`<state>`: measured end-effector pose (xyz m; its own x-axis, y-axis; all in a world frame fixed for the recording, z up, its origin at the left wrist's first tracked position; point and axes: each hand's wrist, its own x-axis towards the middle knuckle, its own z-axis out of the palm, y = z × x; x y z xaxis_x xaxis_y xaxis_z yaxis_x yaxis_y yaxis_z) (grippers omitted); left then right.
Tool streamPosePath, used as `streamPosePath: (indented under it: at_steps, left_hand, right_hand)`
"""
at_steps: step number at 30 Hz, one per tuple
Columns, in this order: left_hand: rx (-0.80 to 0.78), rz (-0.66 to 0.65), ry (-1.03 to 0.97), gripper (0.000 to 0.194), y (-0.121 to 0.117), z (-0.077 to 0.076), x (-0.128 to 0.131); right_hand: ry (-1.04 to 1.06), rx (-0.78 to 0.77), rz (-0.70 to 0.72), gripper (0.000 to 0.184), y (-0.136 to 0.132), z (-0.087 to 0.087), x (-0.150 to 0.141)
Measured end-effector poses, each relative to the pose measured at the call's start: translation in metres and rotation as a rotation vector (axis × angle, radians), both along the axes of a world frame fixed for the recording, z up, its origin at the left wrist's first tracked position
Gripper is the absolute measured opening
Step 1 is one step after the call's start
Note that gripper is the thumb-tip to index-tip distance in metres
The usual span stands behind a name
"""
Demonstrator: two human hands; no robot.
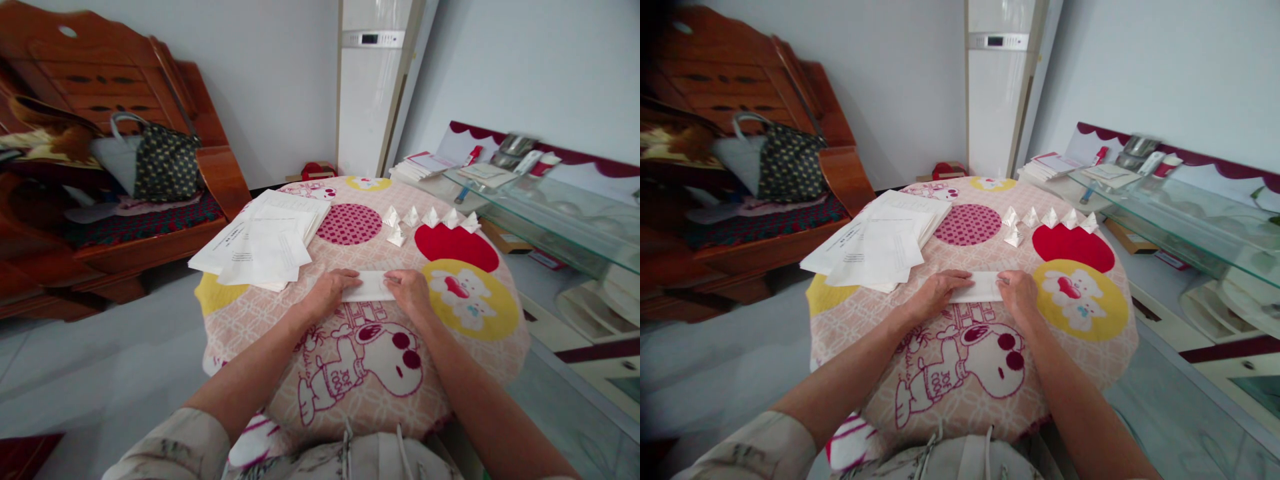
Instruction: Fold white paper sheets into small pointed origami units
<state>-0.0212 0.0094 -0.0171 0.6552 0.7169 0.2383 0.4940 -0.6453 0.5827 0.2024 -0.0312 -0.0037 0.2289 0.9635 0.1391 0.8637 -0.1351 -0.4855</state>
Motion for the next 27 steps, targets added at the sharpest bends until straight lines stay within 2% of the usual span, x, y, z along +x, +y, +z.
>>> streamPosePath:
  at_steps: [5,8,16,21,27]
  left_hand:
    - [-0.008,-0.043,0.169,0.036,-0.008,0.017,0.001]
    - [0.018,-0.093,0.210,0.037,-0.010,0.023,0.001]
    - [0.042,-0.214,0.319,0.067,-0.014,0.022,-0.003]
    - [-0.008,-0.263,0.310,0.068,-0.015,0.025,-0.006]
    - [-0.017,-0.256,0.277,0.064,-0.016,0.028,-0.008]
  right_hand:
    - [-0.016,-0.001,0.000,0.025,-0.001,0.001,-0.001]
    - [-0.006,0.006,0.004,0.024,0.000,-0.001,0.000]
    - [-0.001,0.035,0.008,0.022,0.001,-0.005,0.002]
    - [0.016,0.041,0.010,0.022,0.001,-0.004,0.003]
    - [0.032,0.028,0.017,0.024,0.001,-0.002,0.001]
